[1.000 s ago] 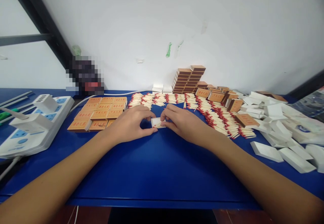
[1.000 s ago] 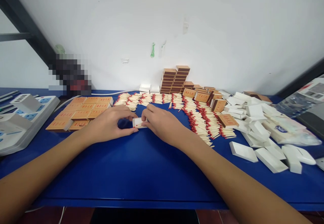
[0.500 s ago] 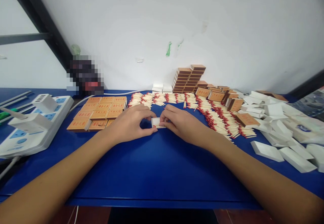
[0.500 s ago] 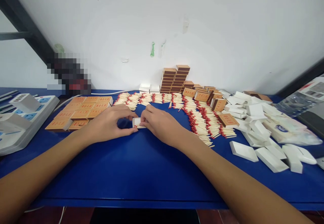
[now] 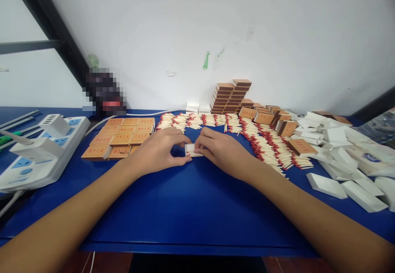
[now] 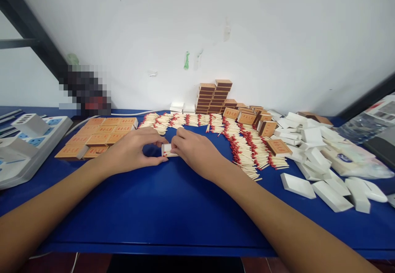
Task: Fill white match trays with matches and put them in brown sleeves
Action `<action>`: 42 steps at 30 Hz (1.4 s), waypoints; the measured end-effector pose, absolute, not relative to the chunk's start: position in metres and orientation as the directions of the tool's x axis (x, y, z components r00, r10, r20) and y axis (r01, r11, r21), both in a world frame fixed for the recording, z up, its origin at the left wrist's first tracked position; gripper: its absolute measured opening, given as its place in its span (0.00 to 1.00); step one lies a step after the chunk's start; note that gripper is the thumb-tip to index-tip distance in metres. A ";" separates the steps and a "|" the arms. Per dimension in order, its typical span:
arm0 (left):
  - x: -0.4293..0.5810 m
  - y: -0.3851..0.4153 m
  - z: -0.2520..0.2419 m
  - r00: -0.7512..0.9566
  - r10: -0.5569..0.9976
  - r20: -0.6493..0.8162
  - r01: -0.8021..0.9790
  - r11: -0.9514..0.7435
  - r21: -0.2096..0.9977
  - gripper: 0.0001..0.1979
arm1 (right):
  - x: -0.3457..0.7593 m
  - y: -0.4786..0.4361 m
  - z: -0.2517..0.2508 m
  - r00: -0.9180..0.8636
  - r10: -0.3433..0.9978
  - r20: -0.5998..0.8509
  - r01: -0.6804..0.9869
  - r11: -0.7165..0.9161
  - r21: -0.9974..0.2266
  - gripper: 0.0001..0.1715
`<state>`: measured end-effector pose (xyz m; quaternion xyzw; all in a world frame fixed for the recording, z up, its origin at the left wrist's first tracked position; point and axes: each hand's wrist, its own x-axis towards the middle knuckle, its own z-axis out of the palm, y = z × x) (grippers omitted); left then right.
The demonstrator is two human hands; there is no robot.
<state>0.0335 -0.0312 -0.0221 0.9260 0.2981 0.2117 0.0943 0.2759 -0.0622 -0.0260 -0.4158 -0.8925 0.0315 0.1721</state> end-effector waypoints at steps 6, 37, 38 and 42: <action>0.036 -0.033 -0.022 0.732 0.602 0.320 0.523 -0.797 0.302 0.11 | 0.274 -0.065 -0.023 -0.595 0.764 0.251 0.740 0.642 -0.200 0.07; 0.035 -0.035 -0.020 0.718 0.639 0.274 0.560 -0.765 0.317 0.13 | 0.312 -0.029 -0.032 -0.430 0.853 0.296 0.835 0.501 -0.228 0.06; 0.035 -0.035 -0.020 0.718 0.639 0.275 0.560 -0.765 0.317 0.13 | 0.312 -0.027 -0.034 -0.437 0.857 0.274 0.829 0.502 -0.245 0.06; 0.035 -0.036 -0.020 0.723 0.628 0.289 0.553 -0.776 0.302 0.12 | 0.310 -0.027 -0.037 -0.441 0.863 0.246 0.825 0.498 -0.266 0.06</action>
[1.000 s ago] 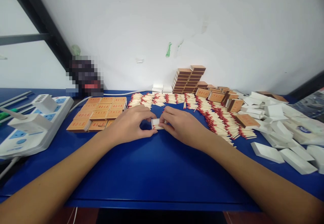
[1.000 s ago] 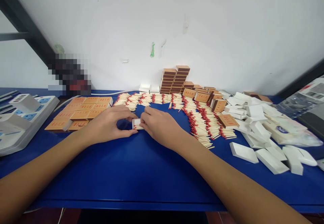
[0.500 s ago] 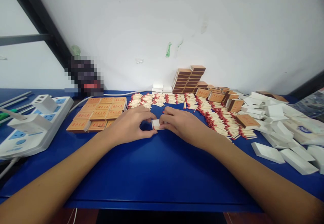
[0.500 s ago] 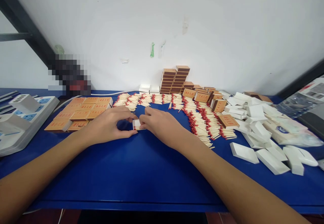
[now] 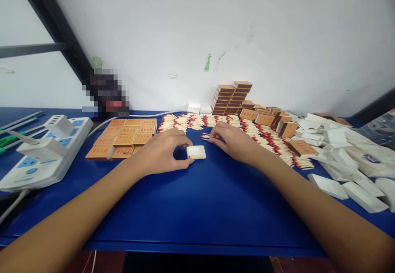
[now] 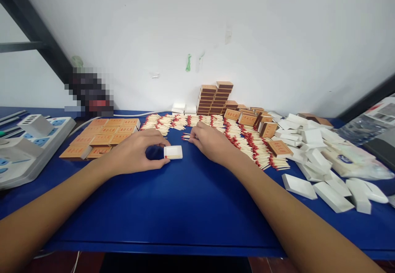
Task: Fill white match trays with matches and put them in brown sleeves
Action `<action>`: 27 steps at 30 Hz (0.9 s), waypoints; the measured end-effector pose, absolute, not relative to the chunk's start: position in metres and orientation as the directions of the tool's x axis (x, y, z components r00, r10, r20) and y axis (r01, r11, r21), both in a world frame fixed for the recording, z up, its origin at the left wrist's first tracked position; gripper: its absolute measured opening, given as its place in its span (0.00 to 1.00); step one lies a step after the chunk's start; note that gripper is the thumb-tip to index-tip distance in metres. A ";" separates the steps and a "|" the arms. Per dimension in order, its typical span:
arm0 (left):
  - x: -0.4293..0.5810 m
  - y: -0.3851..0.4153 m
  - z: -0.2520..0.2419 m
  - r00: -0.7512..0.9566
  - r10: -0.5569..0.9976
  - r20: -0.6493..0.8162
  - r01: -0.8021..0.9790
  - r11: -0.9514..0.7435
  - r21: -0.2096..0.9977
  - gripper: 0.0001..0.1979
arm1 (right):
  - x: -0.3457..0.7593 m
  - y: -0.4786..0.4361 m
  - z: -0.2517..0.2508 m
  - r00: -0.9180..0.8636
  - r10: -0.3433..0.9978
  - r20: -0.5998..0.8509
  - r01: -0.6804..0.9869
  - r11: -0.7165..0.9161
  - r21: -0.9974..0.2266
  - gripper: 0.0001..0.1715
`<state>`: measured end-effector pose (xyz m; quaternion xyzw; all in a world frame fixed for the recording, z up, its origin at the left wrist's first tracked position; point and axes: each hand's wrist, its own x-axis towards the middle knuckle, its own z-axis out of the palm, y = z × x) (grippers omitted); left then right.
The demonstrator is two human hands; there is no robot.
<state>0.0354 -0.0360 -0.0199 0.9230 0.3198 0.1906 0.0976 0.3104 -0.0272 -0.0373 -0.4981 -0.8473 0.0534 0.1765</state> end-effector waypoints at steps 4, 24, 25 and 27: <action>0.035 -0.035 -0.020 0.714 0.620 0.326 0.542 -0.784 0.303 0.12 | 0.305 -0.036 -0.028 -0.441 0.829 0.344 0.806 0.535 -0.255 0.07; 0.035 -0.032 -0.022 0.719 0.599 0.353 0.504 -0.799 0.329 0.12 | 0.277 -0.064 -0.024 -0.607 0.710 0.358 0.710 0.687 -0.157 0.10; 0.035 -0.032 -0.023 0.717 0.599 0.356 0.504 -0.799 0.328 0.12 | 0.278 -0.063 -0.024 -0.603 0.709 0.367 0.699 0.690 -0.186 0.11; 0.035 -0.031 -0.022 0.717 0.605 0.346 0.513 -0.794 0.326 0.12 | 0.283 -0.057 -0.022 -0.563 0.722 0.401 0.698 0.676 -0.236 0.10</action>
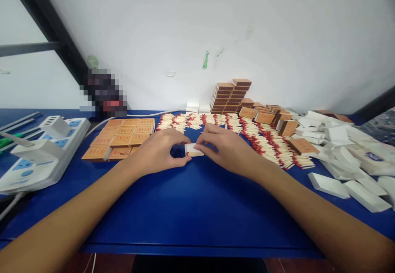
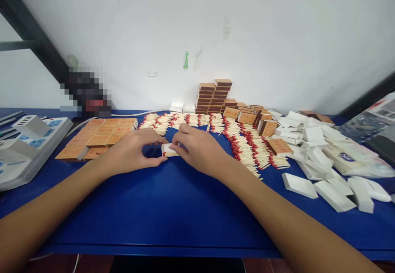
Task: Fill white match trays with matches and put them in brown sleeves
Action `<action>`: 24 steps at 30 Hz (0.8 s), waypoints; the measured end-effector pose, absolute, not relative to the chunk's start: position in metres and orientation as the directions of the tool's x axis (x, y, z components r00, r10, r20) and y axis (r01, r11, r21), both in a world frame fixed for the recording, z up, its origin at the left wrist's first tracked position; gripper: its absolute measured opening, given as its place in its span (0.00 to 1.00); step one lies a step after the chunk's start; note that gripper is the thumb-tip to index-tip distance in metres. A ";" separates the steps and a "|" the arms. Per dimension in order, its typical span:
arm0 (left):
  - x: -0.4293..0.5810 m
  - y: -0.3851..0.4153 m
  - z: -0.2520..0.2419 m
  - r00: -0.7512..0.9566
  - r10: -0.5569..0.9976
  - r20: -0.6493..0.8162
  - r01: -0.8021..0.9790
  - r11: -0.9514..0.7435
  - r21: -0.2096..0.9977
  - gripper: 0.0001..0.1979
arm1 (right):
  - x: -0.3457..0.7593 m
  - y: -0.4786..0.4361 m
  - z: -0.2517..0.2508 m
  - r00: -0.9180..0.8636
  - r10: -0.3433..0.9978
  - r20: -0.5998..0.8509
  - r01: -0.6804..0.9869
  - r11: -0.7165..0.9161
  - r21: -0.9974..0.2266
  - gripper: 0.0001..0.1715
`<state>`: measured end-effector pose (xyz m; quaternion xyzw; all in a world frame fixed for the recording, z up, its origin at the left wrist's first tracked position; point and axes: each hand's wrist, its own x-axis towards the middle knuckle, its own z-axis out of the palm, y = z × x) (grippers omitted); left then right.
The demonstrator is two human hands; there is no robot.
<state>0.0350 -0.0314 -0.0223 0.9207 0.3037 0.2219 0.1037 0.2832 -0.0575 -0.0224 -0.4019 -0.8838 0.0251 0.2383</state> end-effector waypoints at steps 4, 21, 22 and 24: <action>0.035 -0.032 -0.020 0.722 0.622 0.303 0.541 -0.781 0.314 0.11 | 0.300 -0.041 -0.022 -0.411 0.816 0.407 0.810 0.531 -0.247 0.07; 0.035 -0.033 -0.020 0.722 0.614 0.318 0.540 -0.788 0.296 0.12 | 0.308 -0.026 -0.040 -0.396 0.874 0.282 0.824 0.474 -0.311 0.06; 0.034 -0.032 -0.021 0.722 0.613 0.320 0.539 -0.789 0.296 0.12 | 0.308 -0.026 -0.040 -0.395 0.872 0.288 0.826 0.475 -0.304 0.05; 0.034 -0.031 -0.021 0.723 0.612 0.321 0.538 -0.790 0.294 0.12 | 0.308 -0.026 -0.040 -0.400 0.869 0.291 0.827 0.479 -0.295 0.05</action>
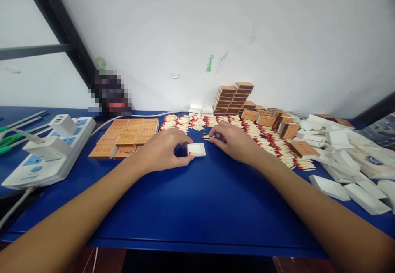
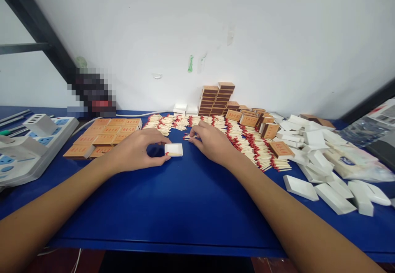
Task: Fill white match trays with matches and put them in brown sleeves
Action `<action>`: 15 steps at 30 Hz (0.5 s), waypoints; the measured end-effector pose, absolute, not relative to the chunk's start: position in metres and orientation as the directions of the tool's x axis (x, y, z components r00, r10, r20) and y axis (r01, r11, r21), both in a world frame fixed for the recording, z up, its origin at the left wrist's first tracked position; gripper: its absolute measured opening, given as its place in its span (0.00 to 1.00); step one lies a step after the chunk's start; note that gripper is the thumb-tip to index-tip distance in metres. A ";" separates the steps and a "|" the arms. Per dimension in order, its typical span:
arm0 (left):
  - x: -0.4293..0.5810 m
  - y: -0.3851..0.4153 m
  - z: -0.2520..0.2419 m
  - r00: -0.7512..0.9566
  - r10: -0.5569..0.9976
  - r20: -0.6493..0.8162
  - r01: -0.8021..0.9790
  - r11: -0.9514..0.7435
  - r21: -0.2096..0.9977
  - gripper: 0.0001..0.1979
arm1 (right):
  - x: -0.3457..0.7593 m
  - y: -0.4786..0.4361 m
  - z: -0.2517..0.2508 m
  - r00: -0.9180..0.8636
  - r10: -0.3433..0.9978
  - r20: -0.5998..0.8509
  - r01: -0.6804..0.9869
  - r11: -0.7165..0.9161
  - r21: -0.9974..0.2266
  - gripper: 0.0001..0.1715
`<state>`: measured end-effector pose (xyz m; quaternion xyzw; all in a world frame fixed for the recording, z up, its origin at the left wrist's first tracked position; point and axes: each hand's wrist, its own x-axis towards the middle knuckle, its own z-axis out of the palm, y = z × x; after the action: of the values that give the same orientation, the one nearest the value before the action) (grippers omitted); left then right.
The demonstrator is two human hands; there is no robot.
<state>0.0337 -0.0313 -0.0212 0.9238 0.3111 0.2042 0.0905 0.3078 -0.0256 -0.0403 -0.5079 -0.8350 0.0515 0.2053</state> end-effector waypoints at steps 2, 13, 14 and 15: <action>0.033 -0.031 -0.022 0.723 0.613 0.319 0.539 -0.789 0.295 0.12 | 0.308 -0.026 -0.040 -0.411 0.868 0.280 0.824 0.485 -0.293 0.05; 0.034 -0.033 -0.020 0.712 0.622 0.326 0.542 -0.782 0.309 0.12 | 0.297 -0.040 -0.031 -0.441 0.830 0.341 0.772 0.544 -0.327 0.06; 0.034 -0.032 -0.019 0.707 0.624 0.332 0.544 -0.780 0.307 0.12 | 0.293 -0.044 -0.029 -0.453 0.813 0.365 0.753 0.568 -0.331 0.05; 0.034 -0.032 -0.019 0.704 0.627 0.335 0.548 -0.779 0.306 0.12 | 0.289 -0.048 -0.028 -0.473 0.795 0.380 0.734 0.594 -0.329 0.05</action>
<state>0.0337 -0.0324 -0.0193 0.9183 0.3197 0.2145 0.0921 0.2893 -0.0479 -0.0281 -0.4465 -0.8561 0.0599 0.2532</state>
